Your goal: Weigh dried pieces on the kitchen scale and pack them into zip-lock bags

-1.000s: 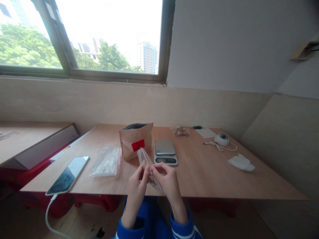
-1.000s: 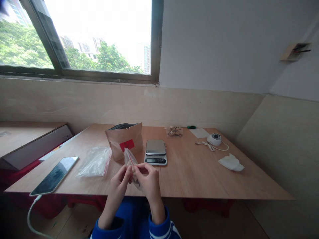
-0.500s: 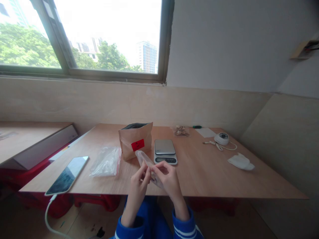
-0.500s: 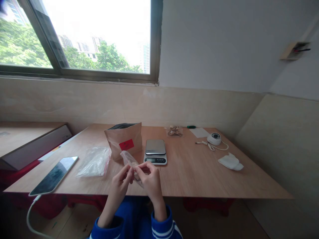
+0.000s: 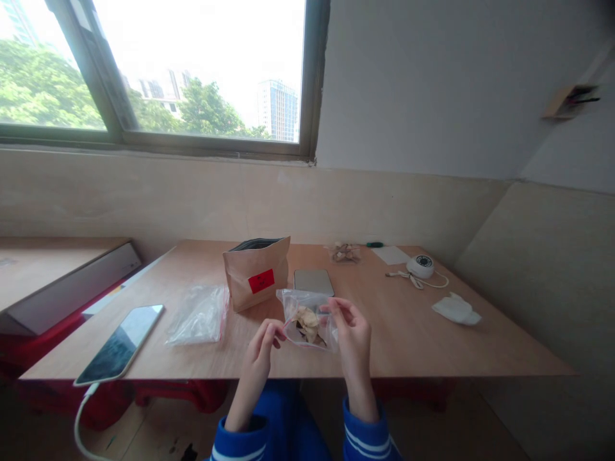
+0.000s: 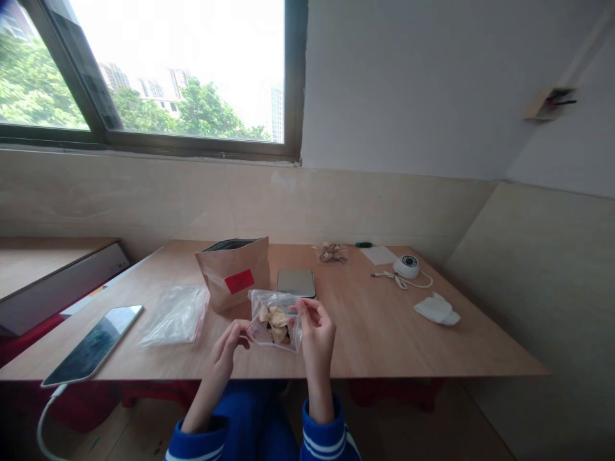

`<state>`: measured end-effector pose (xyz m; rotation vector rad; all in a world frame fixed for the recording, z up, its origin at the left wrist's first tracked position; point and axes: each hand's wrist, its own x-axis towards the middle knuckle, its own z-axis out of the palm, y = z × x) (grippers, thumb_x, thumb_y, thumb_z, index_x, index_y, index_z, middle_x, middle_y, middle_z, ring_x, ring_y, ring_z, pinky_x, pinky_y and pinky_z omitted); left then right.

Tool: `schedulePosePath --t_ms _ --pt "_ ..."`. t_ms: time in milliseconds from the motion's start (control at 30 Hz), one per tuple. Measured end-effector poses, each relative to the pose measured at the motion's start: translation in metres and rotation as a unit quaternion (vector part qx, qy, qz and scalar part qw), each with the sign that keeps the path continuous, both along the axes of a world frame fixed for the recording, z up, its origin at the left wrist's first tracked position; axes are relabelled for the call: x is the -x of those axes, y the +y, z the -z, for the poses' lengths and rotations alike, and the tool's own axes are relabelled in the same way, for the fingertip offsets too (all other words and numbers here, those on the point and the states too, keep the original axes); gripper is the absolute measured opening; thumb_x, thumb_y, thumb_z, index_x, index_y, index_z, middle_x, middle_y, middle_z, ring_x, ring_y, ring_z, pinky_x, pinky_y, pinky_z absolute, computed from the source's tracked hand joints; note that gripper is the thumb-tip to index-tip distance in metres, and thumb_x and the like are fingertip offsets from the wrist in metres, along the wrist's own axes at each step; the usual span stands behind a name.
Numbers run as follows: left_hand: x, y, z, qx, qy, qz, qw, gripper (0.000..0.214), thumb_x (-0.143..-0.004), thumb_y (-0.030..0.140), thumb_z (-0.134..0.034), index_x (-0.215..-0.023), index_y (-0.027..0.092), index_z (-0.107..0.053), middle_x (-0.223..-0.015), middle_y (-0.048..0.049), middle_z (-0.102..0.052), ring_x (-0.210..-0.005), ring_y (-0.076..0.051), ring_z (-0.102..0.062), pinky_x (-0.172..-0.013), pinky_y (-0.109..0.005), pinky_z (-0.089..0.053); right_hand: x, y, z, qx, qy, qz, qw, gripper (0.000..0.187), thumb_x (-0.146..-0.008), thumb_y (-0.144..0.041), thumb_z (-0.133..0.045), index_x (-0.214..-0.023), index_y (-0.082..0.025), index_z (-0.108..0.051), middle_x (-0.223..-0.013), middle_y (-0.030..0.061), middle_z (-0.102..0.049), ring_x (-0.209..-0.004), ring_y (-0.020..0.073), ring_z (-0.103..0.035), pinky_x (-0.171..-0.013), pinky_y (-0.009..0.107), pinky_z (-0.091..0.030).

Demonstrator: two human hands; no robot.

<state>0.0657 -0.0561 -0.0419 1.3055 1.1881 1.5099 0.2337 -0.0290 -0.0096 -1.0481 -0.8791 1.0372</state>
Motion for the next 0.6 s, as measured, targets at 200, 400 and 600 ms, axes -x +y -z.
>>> schedulePosePath --t_ms 200,400,600 --pt "-0.001 0.000 0.025 0.078 -0.210 0.120 0.967 0.056 -0.077 0.050 -0.065 -0.127 0.028 -0.053 -0.134 -0.0084 -0.052 -0.122 -0.028 -0.050 -0.093 -0.039 -0.048 0.017 0.008 -0.012 0.019 0.013 -0.100 0.995 0.042 -0.071 -0.053 -0.072 -0.087 -0.015 -0.063 -0.074 0.0065 -0.072 -0.054 0.0149 -0.064 -0.055 0.027 -0.053" --pt "-0.004 0.000 0.020 0.086 -0.231 0.070 0.967 0.065 -0.074 0.048 -0.070 -0.133 0.031 -0.047 -0.135 -0.0102 -0.053 -0.103 -0.029 -0.063 -0.076 -0.040 -0.058 0.019 0.019 -0.028 -0.105 -0.143 -0.080 0.981 0.037 -0.073 -0.042 -0.073 -0.100 -0.019 -0.061 -0.087 0.0051 -0.069 -0.079 0.0178 -0.065 -0.071 0.030 -0.054" --pt "-0.002 0.004 0.013 0.069 -0.235 -0.030 0.969 0.067 -0.065 0.043 -0.078 -0.125 0.024 -0.055 -0.113 -0.0093 -0.066 -0.095 -0.025 -0.066 -0.068 -0.031 -0.058 0.023 0.022 -0.041 -0.197 -0.346 -0.198 0.896 0.009 -0.082 -0.027 -0.064 -0.088 -0.021 -0.068 -0.086 0.0021 -0.065 -0.077 0.0149 -0.062 -0.073 0.027 -0.050"
